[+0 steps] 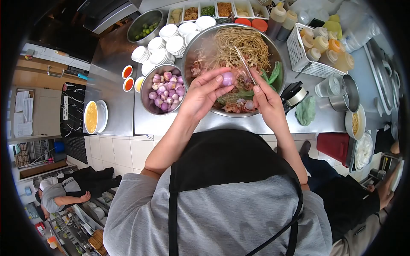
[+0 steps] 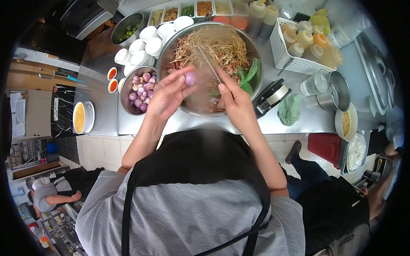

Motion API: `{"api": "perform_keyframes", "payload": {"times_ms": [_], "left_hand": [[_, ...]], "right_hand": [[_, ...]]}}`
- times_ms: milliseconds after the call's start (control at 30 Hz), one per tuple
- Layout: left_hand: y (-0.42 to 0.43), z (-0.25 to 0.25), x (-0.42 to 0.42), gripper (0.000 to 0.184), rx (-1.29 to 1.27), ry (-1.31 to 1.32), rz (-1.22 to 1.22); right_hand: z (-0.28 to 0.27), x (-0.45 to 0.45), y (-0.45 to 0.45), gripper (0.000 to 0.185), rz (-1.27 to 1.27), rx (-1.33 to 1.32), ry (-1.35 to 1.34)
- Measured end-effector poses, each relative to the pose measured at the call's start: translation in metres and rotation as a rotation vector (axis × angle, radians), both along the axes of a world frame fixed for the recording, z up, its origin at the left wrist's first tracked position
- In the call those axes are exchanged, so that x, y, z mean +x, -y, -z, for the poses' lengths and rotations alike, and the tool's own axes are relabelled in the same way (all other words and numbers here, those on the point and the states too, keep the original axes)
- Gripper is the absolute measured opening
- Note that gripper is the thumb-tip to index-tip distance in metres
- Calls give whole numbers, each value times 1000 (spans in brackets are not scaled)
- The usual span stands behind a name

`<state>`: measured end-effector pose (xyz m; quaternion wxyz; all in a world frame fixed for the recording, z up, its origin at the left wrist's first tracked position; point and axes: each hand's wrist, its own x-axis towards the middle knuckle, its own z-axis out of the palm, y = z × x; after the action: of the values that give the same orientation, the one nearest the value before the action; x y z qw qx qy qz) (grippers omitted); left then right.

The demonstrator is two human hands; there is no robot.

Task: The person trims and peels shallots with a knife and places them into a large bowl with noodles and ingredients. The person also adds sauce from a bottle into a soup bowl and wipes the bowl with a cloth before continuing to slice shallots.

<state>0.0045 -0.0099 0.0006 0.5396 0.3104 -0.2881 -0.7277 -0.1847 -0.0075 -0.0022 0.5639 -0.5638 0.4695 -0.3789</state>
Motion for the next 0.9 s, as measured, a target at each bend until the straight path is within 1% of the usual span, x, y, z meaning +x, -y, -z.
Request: {"api": "perform_keyframes", "payload": {"times_ms": [133,200,233,300,367,433,567,633,767,833,900], "left_hand": [[1,6,0,30,-19,66,-56],[1,6,-1,31,-32,107,-70],[1,6,-2,30,-59,132,-77],[-1,5,-4,30,-86,157,-83],[-2,4,-5,29,-129,170,-102],[-2,4,-4,29,-132,160,-93],[-4,0,-5,29,-126,127,-79],[-3,0,-5,29,-123,134,-88],[-3,3,-8,27,-143,192,-123],[-4,2,-8,26,-144,199,-115],[-4,0,-7,26,-146,206,-110]], "right_hand": [[-11,8,-10,40,92,-60,49],[-11,11,-13,42,-37,-21,152],[-11,12,-14,42,-37,-21,152],[-8,15,-15,41,-126,11,101],[-7,16,-15,39,-124,6,80],[-10,16,-14,37,-111,27,141],[-9,12,-12,37,-99,34,133],[-12,11,-12,36,-83,51,180],[-7,14,-14,39,-132,-23,111],[-14,13,-14,36,-131,52,174],[-11,11,-12,36,-90,51,183]]}}
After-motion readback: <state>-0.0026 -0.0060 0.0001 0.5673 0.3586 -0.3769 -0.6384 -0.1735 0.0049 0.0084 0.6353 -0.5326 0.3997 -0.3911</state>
